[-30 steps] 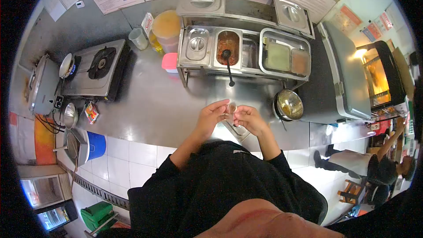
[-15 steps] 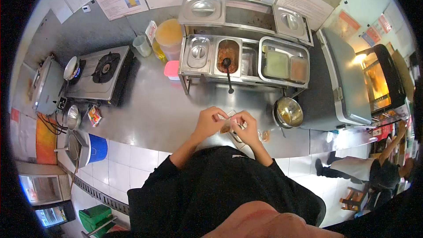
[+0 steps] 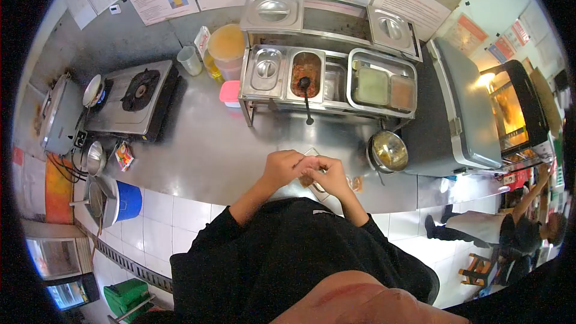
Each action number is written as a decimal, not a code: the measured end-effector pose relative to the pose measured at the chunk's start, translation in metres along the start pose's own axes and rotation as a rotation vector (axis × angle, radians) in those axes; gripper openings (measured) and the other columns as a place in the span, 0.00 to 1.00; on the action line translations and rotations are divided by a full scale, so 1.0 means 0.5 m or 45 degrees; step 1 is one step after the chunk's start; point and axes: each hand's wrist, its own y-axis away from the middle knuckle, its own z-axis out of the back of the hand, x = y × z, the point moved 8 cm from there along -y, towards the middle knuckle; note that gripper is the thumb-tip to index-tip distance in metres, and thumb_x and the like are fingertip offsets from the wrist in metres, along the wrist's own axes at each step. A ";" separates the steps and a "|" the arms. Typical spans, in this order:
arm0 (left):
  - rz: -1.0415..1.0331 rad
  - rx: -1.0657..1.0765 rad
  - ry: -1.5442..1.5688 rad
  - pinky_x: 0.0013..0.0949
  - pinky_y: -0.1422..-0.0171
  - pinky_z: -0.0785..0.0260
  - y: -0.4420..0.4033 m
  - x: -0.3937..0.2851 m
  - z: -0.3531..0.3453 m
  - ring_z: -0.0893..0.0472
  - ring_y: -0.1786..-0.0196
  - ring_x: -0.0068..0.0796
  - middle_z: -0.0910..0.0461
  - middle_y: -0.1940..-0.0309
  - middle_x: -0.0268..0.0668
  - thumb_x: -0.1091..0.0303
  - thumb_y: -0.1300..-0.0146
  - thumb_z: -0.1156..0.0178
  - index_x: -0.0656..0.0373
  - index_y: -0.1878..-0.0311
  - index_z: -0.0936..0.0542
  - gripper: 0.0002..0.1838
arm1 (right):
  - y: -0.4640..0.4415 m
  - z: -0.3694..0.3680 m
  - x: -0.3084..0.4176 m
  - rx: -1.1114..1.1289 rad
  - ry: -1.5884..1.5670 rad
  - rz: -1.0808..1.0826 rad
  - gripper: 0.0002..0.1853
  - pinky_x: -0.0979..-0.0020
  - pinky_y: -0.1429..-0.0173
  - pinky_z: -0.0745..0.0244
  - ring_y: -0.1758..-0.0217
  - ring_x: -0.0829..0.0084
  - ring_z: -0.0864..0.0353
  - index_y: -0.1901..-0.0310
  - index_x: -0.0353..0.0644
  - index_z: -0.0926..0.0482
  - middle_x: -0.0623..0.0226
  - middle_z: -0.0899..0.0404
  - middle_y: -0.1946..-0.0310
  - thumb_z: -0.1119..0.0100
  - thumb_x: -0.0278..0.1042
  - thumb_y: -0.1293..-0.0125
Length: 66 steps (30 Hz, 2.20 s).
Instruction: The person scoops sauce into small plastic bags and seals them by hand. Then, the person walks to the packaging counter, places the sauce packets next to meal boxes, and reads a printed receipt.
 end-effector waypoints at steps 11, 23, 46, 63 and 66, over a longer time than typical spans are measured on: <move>0.949 0.134 0.931 0.22 0.69 0.35 0.038 0.107 -0.018 0.24 0.73 0.17 0.18 0.74 0.32 0.66 0.43 0.34 0.64 0.65 0.17 0.09 | 0.004 0.050 -0.038 -0.320 -0.490 -0.066 0.04 0.77 0.60 0.25 0.66 0.78 0.19 0.64 0.34 0.22 0.64 0.18 0.69 0.39 0.23 0.40; 1.053 -0.250 0.967 0.21 0.63 0.33 0.063 0.109 -0.024 0.24 0.69 0.18 0.19 0.72 0.34 0.74 0.41 0.38 0.64 0.67 0.19 0.04 | 0.005 0.036 0.014 -0.184 -0.380 0.054 0.06 0.76 0.63 0.28 0.69 0.79 0.21 0.68 0.35 0.24 0.66 0.19 0.73 0.46 0.28 0.35; 1.028 0.120 1.104 0.24 0.62 0.28 0.032 0.056 -0.088 0.21 0.67 0.19 0.19 0.71 0.34 0.74 0.41 0.39 0.64 0.68 0.21 0.03 | 0.004 0.068 -0.020 -0.246 -0.214 0.079 0.06 0.76 0.58 0.27 0.67 0.80 0.21 0.70 0.35 0.19 0.66 0.18 0.73 0.41 0.29 0.43; 0.520 -0.549 1.437 0.26 0.68 0.34 -0.043 0.037 0.104 0.29 0.76 0.20 0.26 0.74 0.31 0.60 0.32 0.49 0.54 0.69 0.28 0.11 | 0.000 0.163 -0.044 -0.650 -0.433 0.065 0.18 0.78 0.69 0.33 0.77 0.83 0.28 0.81 0.39 0.27 0.70 0.25 0.82 0.45 0.37 0.34; 0.051 0.197 3.172 0.27 0.82 0.43 -0.090 -0.140 0.236 0.31 0.79 0.22 0.24 0.68 0.32 0.68 0.38 0.47 0.51 0.65 0.23 0.03 | 0.012 0.186 -0.069 -0.647 -0.342 -0.018 0.19 0.78 0.69 0.35 0.78 0.83 0.30 0.79 0.38 0.26 0.70 0.26 0.83 0.48 0.40 0.32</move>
